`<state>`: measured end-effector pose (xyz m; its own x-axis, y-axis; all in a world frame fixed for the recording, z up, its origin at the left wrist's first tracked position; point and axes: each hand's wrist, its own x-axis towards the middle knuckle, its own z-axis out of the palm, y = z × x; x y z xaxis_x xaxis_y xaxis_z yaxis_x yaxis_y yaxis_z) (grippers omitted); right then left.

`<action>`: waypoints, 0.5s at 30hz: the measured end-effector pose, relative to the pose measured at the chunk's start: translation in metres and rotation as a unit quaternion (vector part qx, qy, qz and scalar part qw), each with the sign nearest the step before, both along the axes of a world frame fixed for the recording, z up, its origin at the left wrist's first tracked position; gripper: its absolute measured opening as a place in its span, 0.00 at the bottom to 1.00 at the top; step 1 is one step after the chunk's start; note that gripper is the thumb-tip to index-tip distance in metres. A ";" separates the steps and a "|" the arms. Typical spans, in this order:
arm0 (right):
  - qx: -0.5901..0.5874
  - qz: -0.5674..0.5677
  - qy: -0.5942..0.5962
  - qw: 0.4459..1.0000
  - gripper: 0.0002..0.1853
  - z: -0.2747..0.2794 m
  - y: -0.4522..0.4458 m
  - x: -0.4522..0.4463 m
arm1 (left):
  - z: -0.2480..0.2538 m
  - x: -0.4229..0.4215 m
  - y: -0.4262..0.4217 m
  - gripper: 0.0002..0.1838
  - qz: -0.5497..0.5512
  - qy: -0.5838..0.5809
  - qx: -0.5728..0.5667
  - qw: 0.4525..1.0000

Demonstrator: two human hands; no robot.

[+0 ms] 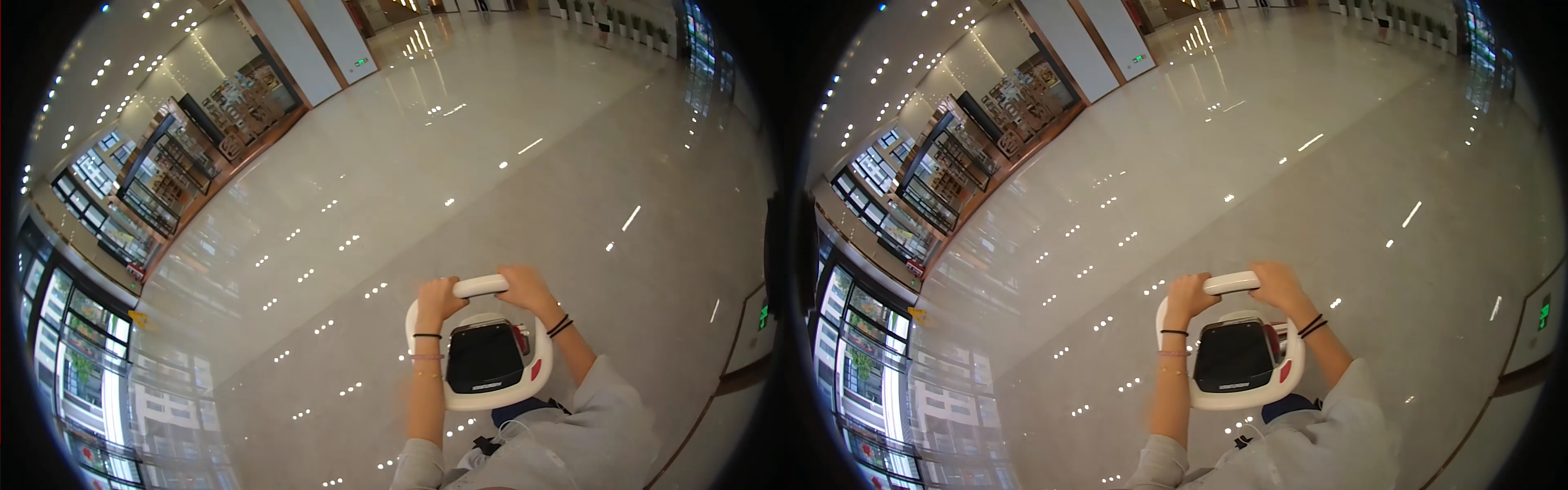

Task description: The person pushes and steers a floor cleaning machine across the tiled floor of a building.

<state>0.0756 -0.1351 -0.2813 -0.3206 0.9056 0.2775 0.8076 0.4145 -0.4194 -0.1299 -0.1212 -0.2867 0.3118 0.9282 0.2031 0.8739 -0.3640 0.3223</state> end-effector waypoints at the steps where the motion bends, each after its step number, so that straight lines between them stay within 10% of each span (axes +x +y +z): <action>1: -0.020 -0.011 0.005 1.000 0.15 0.000 -0.002 -0.001 | 0.000 -0.001 -0.002 0.14 0.006 -0.004 -0.002 1.000; 15: 0.006 -0.078 -0.024 0.997 0.15 -0.003 -0.019 0.010 | -0.001 0.014 0.010 0.12 -0.065 0.000 0.023 0.998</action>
